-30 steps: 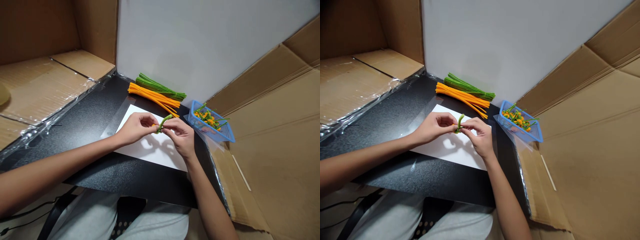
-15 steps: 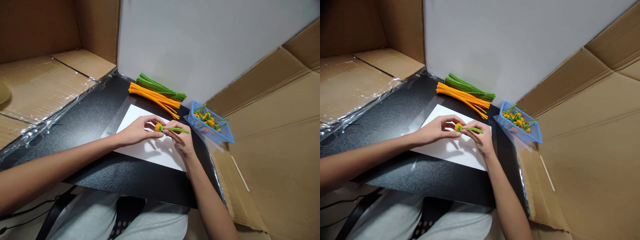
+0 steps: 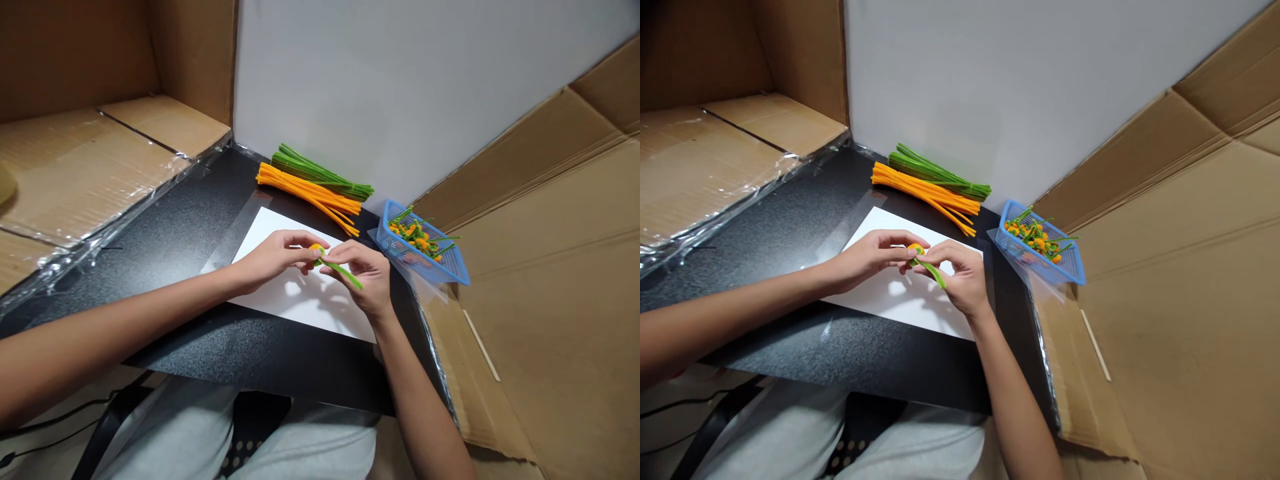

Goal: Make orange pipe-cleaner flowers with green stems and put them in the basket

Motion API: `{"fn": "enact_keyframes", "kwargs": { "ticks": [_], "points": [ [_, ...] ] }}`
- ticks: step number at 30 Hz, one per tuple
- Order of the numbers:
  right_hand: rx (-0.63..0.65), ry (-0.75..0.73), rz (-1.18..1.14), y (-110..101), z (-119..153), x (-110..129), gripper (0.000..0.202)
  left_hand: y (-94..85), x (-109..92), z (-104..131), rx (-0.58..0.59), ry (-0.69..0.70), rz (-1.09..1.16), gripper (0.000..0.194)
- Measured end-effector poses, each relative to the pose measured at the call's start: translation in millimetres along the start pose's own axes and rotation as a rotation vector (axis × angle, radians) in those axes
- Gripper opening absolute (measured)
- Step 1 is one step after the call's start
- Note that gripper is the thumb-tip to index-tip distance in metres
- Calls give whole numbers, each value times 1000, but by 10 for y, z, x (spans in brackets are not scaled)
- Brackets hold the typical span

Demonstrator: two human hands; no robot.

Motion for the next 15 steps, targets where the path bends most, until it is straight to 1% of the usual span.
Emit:
{"fn": "enact_keyframes", "kwargs": {
  "ticks": [4,6,10,13,15],
  "points": [
    [48,-55,94,72,14,39,9,-23,-41,32,-92,66,-126,29],
    [32,-64,120,81,24,52,8,-14,-55,47,-94,86,-135,33],
    [-53,-67,148,44,42,84,9,-22,-81,45,-79,135,-154,40],
    [-83,-55,217,36,49,103,9,-31,-107,37,-68,203,-214,40],
    [-91,-37,240,42,52,98,7,-25,-135,49,-72,276,-292,37]
  ]
}}
Point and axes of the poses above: each hand's wrist, its own z-axis away from the middle knuckle, its own y-axis out of the palm, x = y × z, the point moved 7 cm from there along -z, towards the middle knuckle, and after that the axes turned 5 degrees about -z, right-handed, at the moved point
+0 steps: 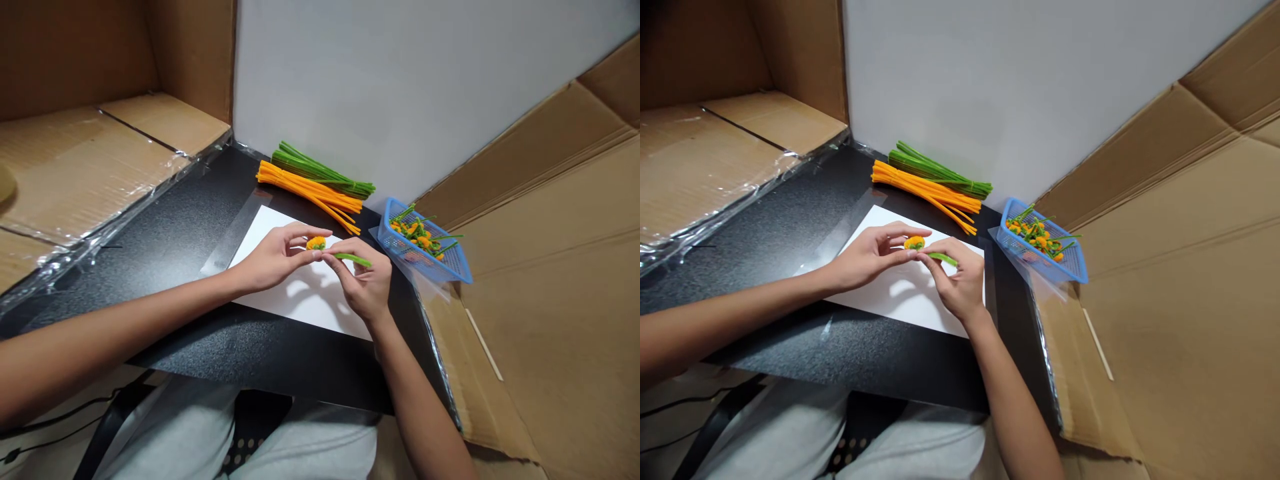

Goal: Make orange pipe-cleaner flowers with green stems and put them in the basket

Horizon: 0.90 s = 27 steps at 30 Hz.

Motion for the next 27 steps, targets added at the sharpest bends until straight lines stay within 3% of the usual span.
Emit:
{"fn": "enact_keyframes", "kwargs": {
  "ticks": [6,10,13,21,27],
  "points": [
    [-13,54,19,42,23,-58,6,101,-95,78,42,244,-277,35],
    [-43,173,-68,71,22,-139,8,71,-16,70,-15,155,-137,45],
    [-81,199,-99,67,11,-129,8,32,23,55,-69,91,-72,40],
    [-87,-266,510,97,73,326,9,-17,52,51,-144,75,-135,32],
    [-84,-317,581,165,92,336,9,-38,42,83,-203,83,-131,31]
  ]
}}
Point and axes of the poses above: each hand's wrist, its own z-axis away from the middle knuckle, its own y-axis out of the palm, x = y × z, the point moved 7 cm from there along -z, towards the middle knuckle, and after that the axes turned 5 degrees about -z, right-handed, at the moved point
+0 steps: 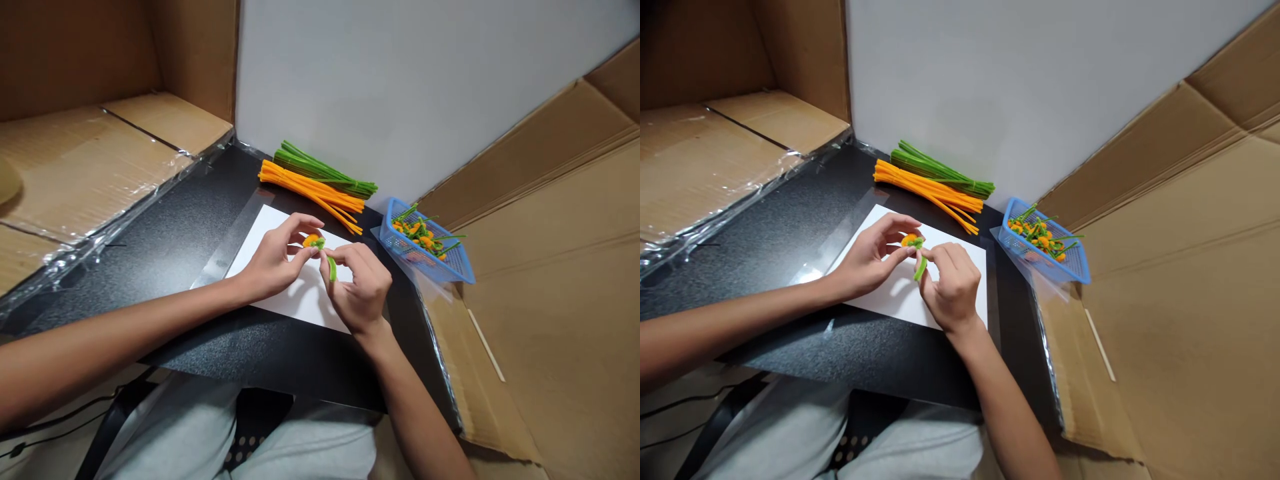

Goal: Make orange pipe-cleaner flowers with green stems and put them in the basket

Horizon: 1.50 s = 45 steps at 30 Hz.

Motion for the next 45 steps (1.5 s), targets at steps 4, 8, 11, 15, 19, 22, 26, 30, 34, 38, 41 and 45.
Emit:
{"fn": "enact_keyframes", "kwargs": {
  "ticks": [4,8,11,15,19,22,26,30,34,38,41,45],
  "points": [
    [-14,-11,65,6,9,26,14,-5,-59,11,-5,-9,16,29],
    [1,29,72,18,3,14,17,-1,-83,23,2,-17,54,28],
    [34,118,-101,43,-5,-84,11,21,-84,26,44,1,93,29],
    [97,138,-242,65,-2,-171,12,20,-77,17,70,-25,158,32],
    [100,158,-250,38,2,-207,17,-6,-105,3,59,-35,152,32],
    [99,217,-329,44,0,-242,18,-20,-122,-8,65,-23,110,32],
    [70,352,-525,79,10,-329,14,-21,-147,-20,105,9,62,34],
    [50,497,-658,136,49,-410,4,8,-163,-16,156,17,49,34],
    [69,553,-689,182,85,-440,5,34,-121,-10,171,-47,95,34],
    [70,500,-611,149,72,-419,2,48,-95,-9,179,-102,136,30],
    [96,448,-516,114,36,-374,2,48,-95,-12,184,-120,147,28],
    [123,347,-418,53,-32,-296,5,57,-64,-17,205,-162,201,24]
  ]
}}
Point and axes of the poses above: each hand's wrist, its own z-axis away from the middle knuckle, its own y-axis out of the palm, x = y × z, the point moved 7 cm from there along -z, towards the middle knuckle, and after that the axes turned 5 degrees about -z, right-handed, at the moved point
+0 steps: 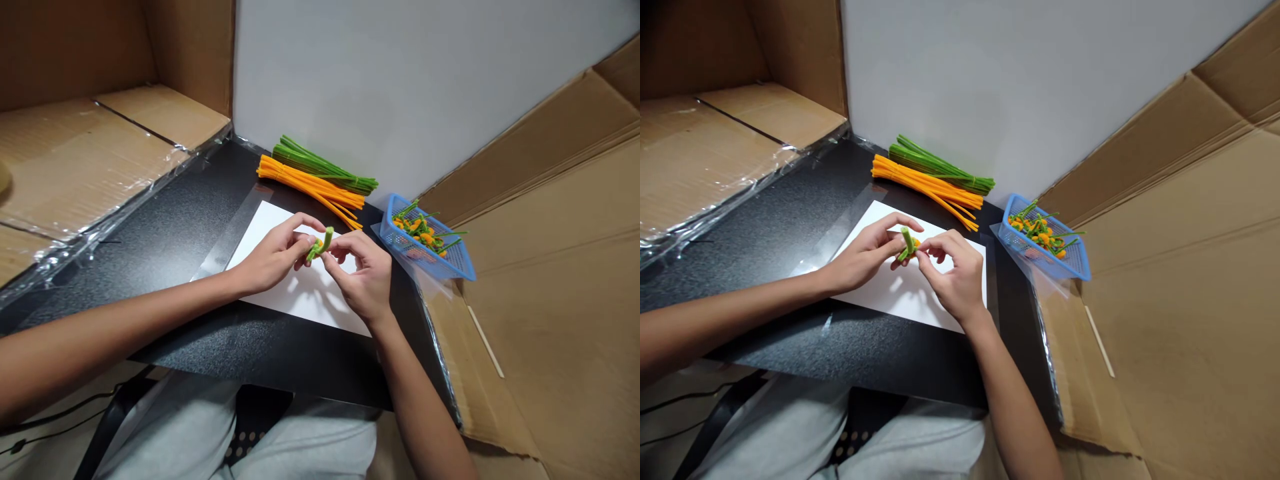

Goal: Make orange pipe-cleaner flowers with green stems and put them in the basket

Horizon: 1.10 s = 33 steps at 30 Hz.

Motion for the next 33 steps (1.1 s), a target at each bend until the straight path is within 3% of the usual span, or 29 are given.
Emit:
{"fn": "enact_keyframes", "kwargs": {
  "ticks": [5,13,20,27,33],
  "points": [
    [70,-80,17,-7,-17,35,6,30,65,-15,63,-13,37,23],
    [173,-29,-94,62,-14,-117,7,4,75,-8,54,1,-167,24],
    [394,89,-301,129,-9,-201,10,72,140,2,190,-69,-68,32],
    [465,179,-308,168,15,-264,17,122,174,9,255,-115,-46,35],
    [568,265,-454,231,77,-288,21,150,209,-1,294,-198,-6,35]
  ]
}}
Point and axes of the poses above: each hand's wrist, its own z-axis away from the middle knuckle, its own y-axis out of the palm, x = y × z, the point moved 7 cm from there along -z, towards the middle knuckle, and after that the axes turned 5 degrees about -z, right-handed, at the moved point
